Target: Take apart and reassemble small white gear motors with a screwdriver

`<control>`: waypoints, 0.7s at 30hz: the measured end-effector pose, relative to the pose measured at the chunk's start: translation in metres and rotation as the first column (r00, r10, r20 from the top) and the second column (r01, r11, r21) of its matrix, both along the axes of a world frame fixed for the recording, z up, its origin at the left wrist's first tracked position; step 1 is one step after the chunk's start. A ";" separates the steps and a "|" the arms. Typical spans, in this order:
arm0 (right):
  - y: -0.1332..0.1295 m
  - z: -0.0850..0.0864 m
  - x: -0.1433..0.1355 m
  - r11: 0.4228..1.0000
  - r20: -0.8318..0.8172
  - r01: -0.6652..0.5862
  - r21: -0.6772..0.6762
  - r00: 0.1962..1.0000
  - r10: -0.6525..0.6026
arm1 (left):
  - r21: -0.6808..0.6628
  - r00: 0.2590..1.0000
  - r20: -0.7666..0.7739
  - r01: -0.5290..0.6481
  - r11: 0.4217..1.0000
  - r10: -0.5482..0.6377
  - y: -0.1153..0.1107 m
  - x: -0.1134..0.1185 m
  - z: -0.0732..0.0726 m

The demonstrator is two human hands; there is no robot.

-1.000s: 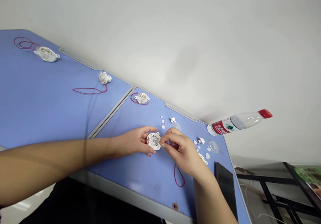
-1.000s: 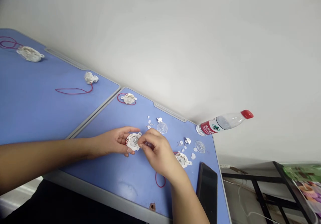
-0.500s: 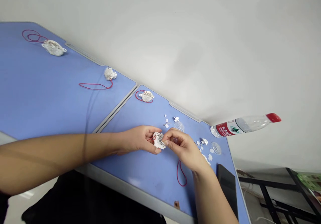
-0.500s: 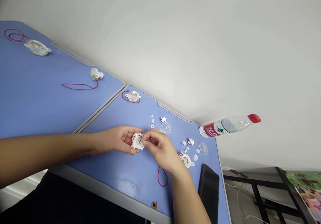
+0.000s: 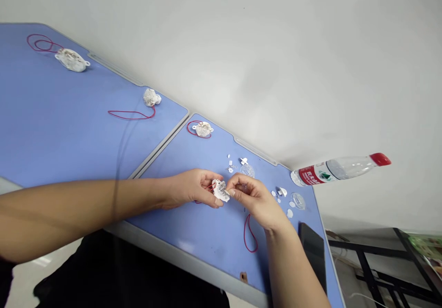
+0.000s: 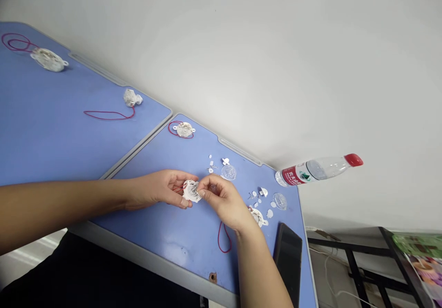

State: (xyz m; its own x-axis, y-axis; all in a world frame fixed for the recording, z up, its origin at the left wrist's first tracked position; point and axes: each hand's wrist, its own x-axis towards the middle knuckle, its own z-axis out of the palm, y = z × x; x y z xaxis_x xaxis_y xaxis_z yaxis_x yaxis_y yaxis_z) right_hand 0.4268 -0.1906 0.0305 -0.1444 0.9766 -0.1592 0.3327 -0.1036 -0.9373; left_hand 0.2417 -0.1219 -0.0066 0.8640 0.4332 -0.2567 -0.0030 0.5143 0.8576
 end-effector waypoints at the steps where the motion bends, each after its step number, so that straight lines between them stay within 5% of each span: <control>1: 0.000 0.000 0.000 1.000 -0.009 0.000 -0.003 1.000 0.000 | 0.000 1.000 -0.005 0.008 1.000 -0.008 0.000 0.000 0.001; 21: 0.001 -0.003 0.004 0.999 0.017 -0.039 0.009 0.999 0.039 | -0.070 0.998 -0.057 -0.007 0.997 0.003 -0.001 0.000 0.006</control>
State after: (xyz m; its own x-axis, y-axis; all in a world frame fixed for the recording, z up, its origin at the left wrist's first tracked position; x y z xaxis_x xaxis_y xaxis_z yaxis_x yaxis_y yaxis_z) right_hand 0.4310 -0.1900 0.0270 -0.1800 0.9717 -0.1527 0.3518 -0.0814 -0.9325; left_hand 0.2417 -0.1225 -0.0002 0.8453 0.4162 -0.3351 0.0418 0.5737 0.8180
